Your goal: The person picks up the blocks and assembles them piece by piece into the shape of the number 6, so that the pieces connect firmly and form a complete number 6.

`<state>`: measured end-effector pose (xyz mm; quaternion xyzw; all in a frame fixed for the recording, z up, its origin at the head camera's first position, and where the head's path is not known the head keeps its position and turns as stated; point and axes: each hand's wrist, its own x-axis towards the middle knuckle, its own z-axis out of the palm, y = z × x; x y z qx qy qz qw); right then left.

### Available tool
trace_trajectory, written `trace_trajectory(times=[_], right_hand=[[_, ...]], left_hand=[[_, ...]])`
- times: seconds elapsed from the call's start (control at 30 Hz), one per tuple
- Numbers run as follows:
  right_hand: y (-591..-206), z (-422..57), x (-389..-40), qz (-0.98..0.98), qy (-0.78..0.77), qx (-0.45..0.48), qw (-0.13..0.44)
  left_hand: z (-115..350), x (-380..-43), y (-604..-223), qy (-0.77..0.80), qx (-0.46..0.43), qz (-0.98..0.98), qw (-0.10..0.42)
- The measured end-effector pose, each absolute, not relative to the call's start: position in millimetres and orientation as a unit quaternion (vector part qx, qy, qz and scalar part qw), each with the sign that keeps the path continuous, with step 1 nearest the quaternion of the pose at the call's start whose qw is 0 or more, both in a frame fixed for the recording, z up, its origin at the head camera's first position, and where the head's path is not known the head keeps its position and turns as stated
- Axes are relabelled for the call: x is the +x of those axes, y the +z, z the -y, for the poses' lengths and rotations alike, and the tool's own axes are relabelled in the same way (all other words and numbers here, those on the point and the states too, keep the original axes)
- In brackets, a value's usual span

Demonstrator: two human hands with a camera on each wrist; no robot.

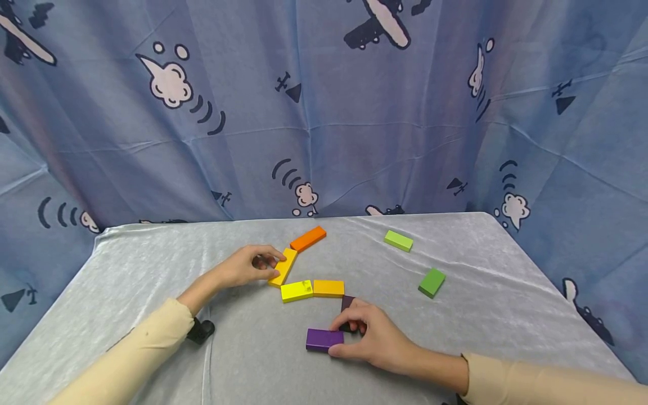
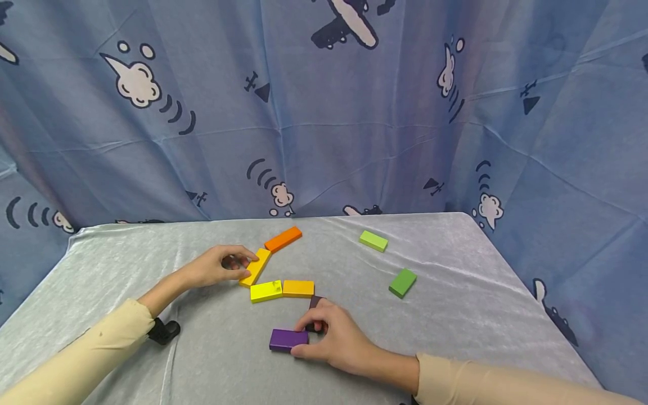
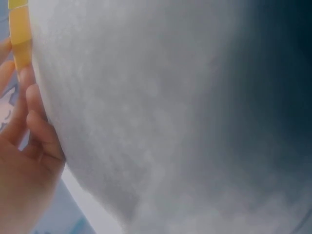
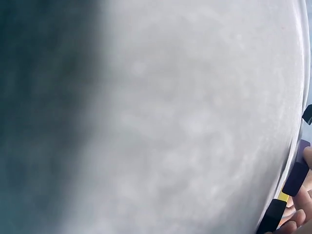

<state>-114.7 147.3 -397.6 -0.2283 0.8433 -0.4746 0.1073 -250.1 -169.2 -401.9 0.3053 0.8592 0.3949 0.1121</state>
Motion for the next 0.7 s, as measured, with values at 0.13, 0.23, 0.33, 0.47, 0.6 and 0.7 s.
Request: trace_trajectory(times=[0.13, 0.23, 0.33, 0.47, 0.6, 0.7], right_hand=[[-397.1, -146.1, -114.3, -0.846, -0.472, -0.227, 0.103], [-397.1, -145.6, -114.1, -0.848, -0.47, -0.225, 0.099], [-397.6, -145.2, -114.2, -0.85, -0.468, -0.221, 0.096], [-398.6, -144.5, -114.1, -0.855, -0.462, -0.218, 0.09], [-398.6, -142.9, -114.2, -0.859, -0.456, -0.217, 0.086], [-398.1, -141.9, -114.7, -0.861, -0.452, -0.215, 0.087]], left_hand=[[169.3, -250.2, -401.5, 0.396, 0.306, -0.859, 0.112], [169.2, -250.3, -401.8, 0.396, 0.305, -0.859, 0.112], [169.1, -250.2, -401.8, 0.396, 0.305, -0.859, 0.112], [169.1, -249.7, -401.7, 0.396, 0.305, -0.859, 0.112], [169.1, -249.5, -401.7, 0.398, 0.306, -0.858, 0.112], [168.9, -249.6, -401.3, 0.399, 0.306, -0.857, 0.113]])
